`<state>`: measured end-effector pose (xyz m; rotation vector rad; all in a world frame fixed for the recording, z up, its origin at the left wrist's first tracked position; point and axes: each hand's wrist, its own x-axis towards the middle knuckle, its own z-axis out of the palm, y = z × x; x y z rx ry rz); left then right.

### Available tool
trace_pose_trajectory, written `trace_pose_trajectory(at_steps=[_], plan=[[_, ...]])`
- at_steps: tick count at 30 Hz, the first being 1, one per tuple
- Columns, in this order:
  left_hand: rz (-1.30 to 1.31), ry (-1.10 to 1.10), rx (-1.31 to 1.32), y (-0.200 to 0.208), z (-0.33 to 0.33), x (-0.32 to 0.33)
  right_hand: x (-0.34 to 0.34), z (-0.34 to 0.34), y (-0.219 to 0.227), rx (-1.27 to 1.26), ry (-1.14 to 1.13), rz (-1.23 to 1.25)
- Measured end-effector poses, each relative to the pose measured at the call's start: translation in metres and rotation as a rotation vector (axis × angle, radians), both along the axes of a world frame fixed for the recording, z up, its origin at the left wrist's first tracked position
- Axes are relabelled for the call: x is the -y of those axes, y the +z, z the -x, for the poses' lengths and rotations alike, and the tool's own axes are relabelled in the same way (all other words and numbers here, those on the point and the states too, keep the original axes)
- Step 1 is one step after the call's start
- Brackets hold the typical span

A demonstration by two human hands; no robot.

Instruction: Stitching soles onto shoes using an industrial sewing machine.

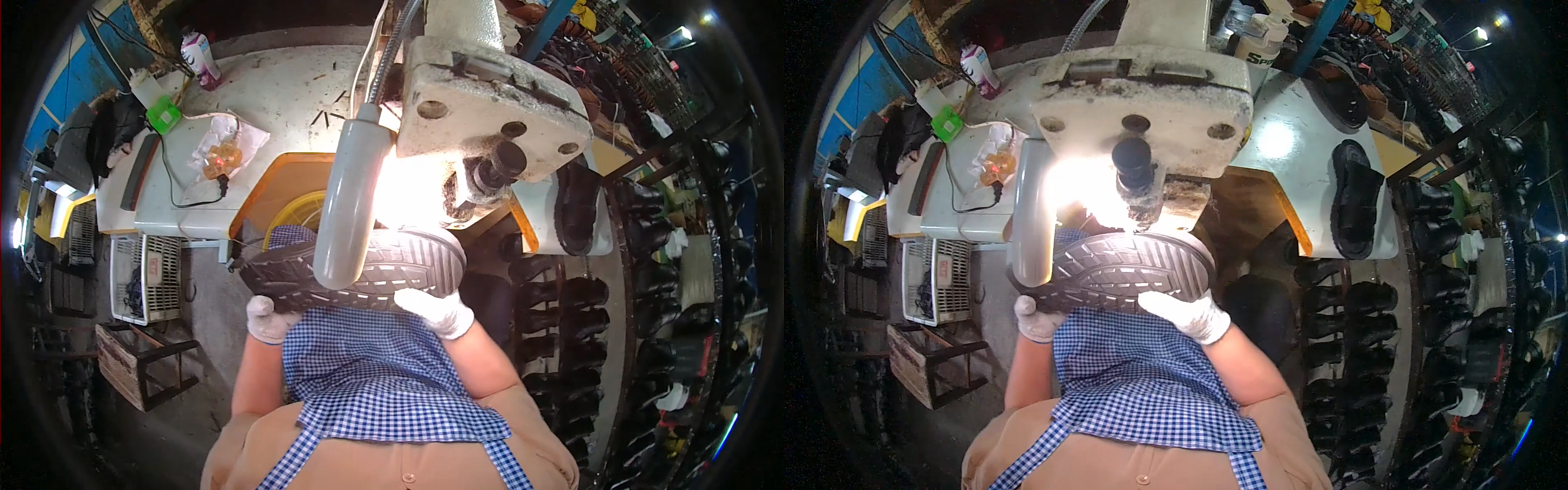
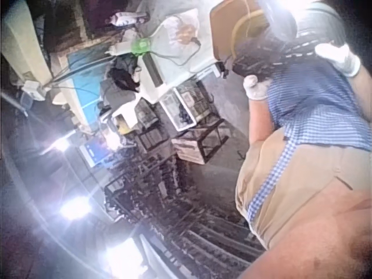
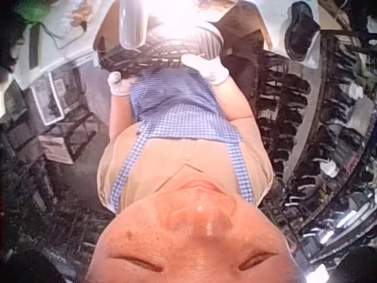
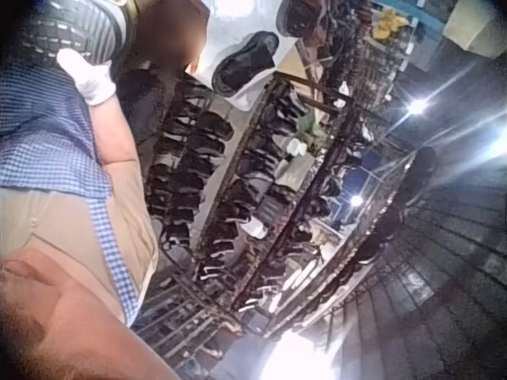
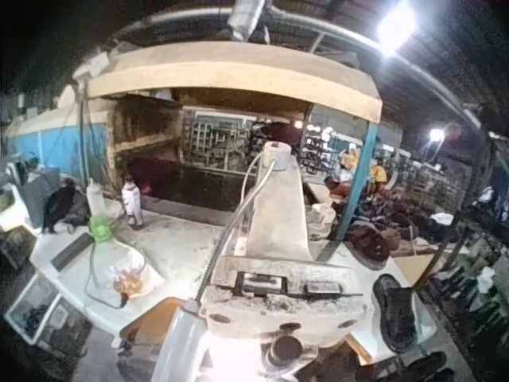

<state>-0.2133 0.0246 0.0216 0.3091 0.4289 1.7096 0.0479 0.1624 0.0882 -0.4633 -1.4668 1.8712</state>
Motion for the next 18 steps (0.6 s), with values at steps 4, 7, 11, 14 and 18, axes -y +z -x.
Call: trace_pose_trajectory(at_steps=[4, 7, 11, 14, 18], plan=[[0.029, 0.114, 0.025, -0.026, 0.002, 0.011, -0.013, 0.002, 0.024, 0.063, 0.137, 0.167], [0.055, 0.170, -0.058, -0.018, 0.011, 0.007, -0.024, -0.002, 0.045, 0.218, 0.160, 0.190], [0.028, 0.015, -0.210, 0.028, 0.007, -0.024, -0.044, -0.002, 0.062, 0.385, 0.317, 0.126], [-0.093, -0.191, -0.451, 0.066, -0.015, -0.054, -0.059, 0.012, 0.066, 0.376, 0.530, 0.092], [0.089, -0.218, -0.681, 0.095, -0.052, -0.068, -0.064, 0.012, 0.073, 0.399, 0.538, -0.037]])
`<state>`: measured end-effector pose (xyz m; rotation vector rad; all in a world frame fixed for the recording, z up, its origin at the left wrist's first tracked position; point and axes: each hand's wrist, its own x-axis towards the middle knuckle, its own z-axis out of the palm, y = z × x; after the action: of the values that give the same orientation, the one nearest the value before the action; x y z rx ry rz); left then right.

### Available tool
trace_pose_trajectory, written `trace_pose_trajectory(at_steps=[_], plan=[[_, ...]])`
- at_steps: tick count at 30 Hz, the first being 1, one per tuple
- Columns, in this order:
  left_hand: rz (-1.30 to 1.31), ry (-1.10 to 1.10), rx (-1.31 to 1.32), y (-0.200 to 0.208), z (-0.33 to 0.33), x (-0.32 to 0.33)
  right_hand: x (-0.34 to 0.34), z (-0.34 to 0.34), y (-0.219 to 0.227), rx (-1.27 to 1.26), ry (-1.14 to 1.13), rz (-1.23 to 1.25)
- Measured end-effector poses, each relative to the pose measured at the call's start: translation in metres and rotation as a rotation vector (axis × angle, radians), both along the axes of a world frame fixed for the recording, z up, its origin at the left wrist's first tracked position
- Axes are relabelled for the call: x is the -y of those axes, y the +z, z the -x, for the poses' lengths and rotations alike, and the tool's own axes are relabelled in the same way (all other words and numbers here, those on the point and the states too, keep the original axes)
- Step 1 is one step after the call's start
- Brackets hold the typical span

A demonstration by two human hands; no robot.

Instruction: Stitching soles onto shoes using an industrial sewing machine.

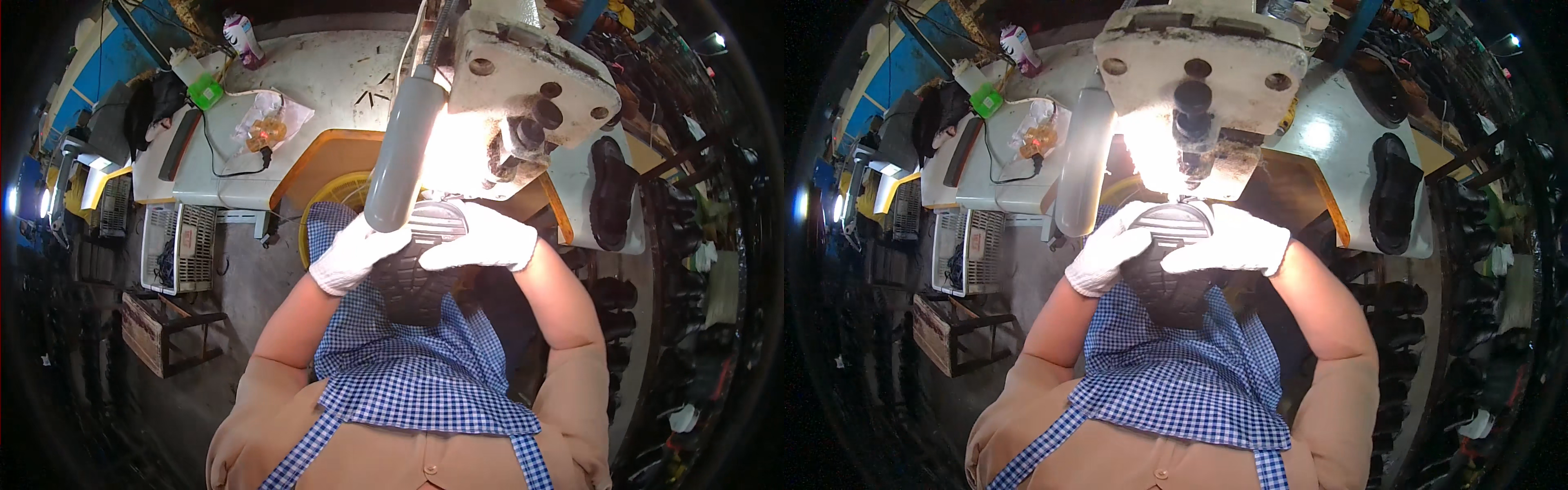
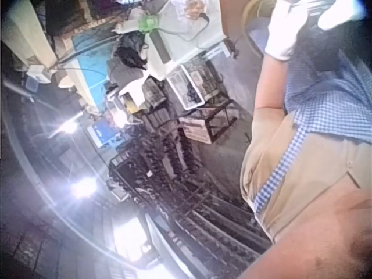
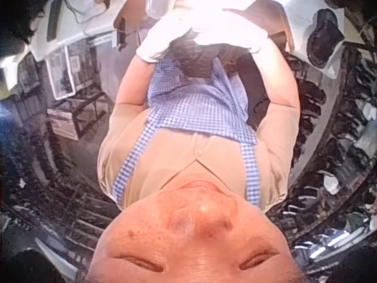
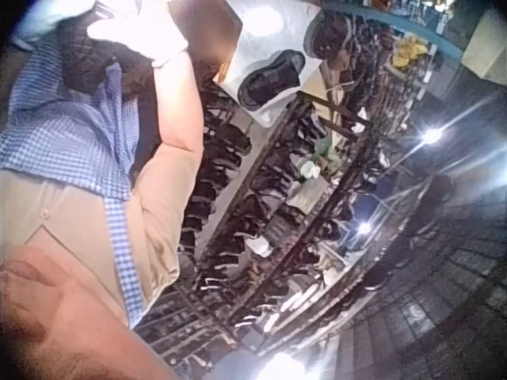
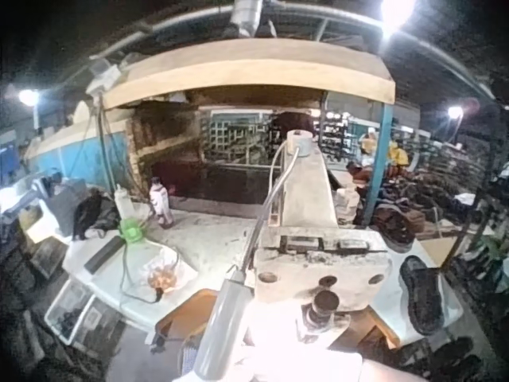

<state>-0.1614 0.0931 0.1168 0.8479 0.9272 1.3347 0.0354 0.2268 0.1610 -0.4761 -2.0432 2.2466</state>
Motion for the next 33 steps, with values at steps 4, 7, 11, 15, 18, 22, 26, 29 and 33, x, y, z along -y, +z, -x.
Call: trace_pose_trajectory(at_steps=[4, 7, 11, 15, 18, 22, 26, 29, 33], plan=[[0.020, 0.135, -0.253, 0.007, -0.014, 0.001, 0.035, -0.012, -0.014, 0.108, -0.477, -0.345], [-0.018, 0.210, -0.246, -0.003, -0.024, 0.006, 0.071, -0.007, -0.051, -0.361, -0.962, -0.701], [0.038, 0.315, -0.115, -0.020, -0.041, 0.013, 0.090, -0.026, -0.078, -0.210, -0.960, -0.500], [0.052, 0.308, 0.015, -0.026, -0.054, 0.008, 0.065, -0.043, -0.049, -0.134, -0.806, -0.714], [0.132, 0.179, -0.267, -0.016, -0.045, -0.001, 0.035, -0.045, -0.010, -0.131, -0.575, -1.074], [0.066, 0.086, -0.543, 0.005, -0.023, -0.008, -0.003, -0.035, 0.025, -0.015, -0.243, -1.088], [-0.110, 0.253, -0.564, 0.013, -0.018, -0.014, -0.017, -0.016, 0.037, 0.173, -0.085, -0.889], [-0.024, 0.335, -0.510, 0.011, -0.025, -0.012, -0.009, -0.017, 0.039, -0.035, -0.142, -0.977], [-0.066, 0.440, -0.411, 0.005, -0.031, -0.005, 0.016, -0.047, 0.017, 0.095, -0.616, -1.348]])
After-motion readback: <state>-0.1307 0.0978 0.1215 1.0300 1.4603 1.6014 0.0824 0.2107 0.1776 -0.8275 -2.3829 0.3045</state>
